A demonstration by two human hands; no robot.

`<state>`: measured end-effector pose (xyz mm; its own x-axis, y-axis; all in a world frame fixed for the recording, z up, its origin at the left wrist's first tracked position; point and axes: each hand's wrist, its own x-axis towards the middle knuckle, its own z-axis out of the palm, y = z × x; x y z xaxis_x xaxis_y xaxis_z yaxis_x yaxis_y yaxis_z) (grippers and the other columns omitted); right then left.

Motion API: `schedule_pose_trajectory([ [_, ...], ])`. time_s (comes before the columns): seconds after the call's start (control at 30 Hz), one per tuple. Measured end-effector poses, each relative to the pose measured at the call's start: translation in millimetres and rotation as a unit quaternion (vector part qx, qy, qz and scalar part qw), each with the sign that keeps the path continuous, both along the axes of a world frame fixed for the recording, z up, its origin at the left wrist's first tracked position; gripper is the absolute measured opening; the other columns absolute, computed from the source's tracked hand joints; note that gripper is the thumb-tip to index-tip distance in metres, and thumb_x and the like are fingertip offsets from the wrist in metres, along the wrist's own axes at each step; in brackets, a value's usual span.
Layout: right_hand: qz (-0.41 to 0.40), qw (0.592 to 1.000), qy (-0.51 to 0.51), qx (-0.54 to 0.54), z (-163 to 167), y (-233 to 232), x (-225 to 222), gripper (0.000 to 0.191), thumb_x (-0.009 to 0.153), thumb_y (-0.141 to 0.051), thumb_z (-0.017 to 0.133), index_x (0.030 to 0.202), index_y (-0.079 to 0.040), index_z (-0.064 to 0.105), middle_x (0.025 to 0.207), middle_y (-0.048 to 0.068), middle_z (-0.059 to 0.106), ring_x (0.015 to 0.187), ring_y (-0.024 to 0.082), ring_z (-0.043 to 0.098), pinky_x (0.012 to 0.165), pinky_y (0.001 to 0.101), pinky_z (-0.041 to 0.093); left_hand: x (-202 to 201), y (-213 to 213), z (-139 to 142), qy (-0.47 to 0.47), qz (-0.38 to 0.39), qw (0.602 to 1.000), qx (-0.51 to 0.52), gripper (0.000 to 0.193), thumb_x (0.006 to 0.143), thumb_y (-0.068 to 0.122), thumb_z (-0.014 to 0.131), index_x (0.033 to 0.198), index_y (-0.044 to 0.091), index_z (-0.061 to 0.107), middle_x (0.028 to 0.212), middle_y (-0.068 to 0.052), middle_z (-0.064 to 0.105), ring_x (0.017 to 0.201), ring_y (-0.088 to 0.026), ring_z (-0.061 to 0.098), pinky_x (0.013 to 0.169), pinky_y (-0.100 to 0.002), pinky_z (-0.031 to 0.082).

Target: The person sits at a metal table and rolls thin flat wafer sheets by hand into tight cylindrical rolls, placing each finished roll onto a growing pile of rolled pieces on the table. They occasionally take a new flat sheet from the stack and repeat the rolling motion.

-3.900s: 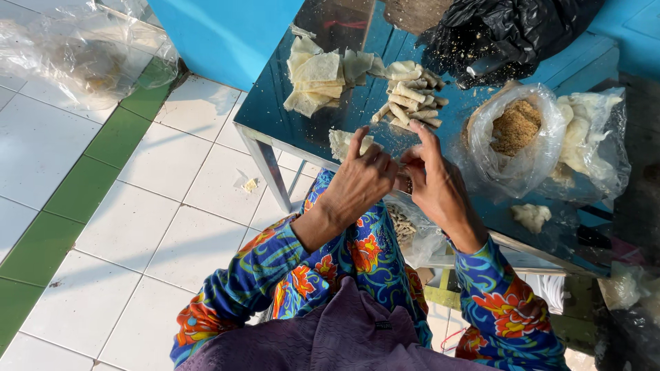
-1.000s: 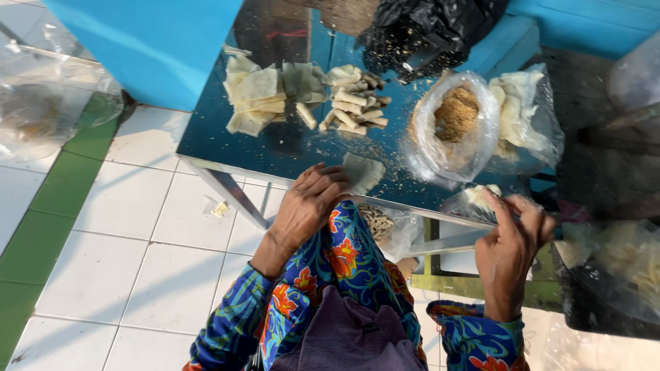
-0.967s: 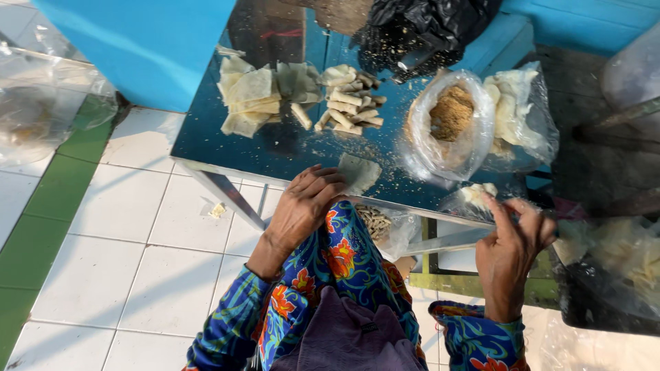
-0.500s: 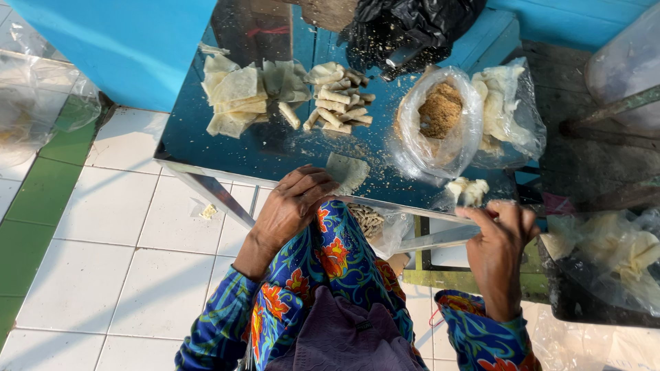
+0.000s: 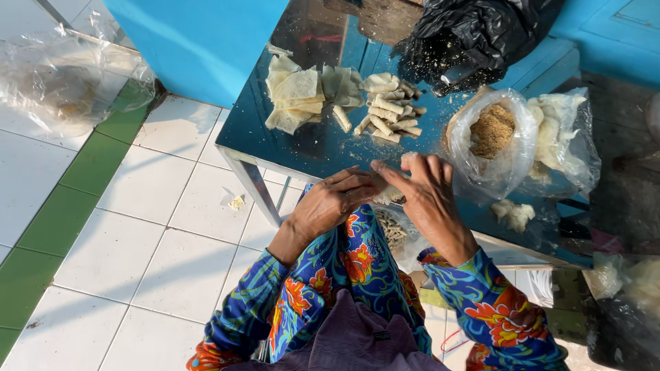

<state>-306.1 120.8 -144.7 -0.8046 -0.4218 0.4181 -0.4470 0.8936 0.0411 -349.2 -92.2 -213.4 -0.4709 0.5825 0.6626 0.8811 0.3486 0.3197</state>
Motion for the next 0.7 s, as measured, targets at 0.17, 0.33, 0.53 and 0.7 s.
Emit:
schedule_pose_trajectory([
  [0.17,0.003,0.976,0.085,0.200,6,0,-11,0.054,0.083,-0.009,0.066,0.136,-0.012,0.073,0.111,0.004,0.054,0.110,0.023,0.049,0.105,0.0430,0.037,-5,-6,-2,0.021,0.002,1.000,-0.001,0.031,0.089,0.013,0.073,0.120,0.010,0.074,0.125,-0.004,0.070,0.123,-0.025,0.064,0.112,-0.036,0.051],
  [0.33,-0.032,0.981,0.037,0.188,15,-4,7,0.020,0.083,-0.013,0.068,0.103,-0.010,0.072,0.113,0.005,0.057,0.114,0.025,0.051,0.103,0.0450,0.038,-1,-7,0,-0.003,-0.012,1.000,0.019,0.029,0.090,0.014,0.074,0.119,0.010,0.074,0.125,-0.004,0.071,0.121,-0.023,0.065,0.112,-0.036,0.050],
  [0.53,-0.144,0.968,-0.058,-0.199,38,56,14,0.057,0.073,0.018,0.052,0.119,-0.009,0.072,0.107,0.013,0.070,0.102,0.034,0.061,0.085,0.0417,0.050,-6,-8,2,-0.047,-0.044,0.997,0.035,0.027,0.091,0.013,0.073,0.118,0.011,0.073,0.125,-0.003,0.071,0.121,-0.024,0.067,0.113,-0.036,0.051],
  [0.7,-0.222,0.945,-0.069,-0.228,57,101,-42,0.044,0.086,0.007,0.055,0.130,-0.001,0.057,0.115,0.022,0.073,0.099,0.040,0.073,0.085,0.0458,0.055,-3,-5,3,-0.058,-0.048,0.996,0.037,0.030,0.088,0.011,0.073,0.117,0.011,0.072,0.124,-0.004,0.071,0.121,-0.025,0.066,0.116,-0.039,0.048],
])
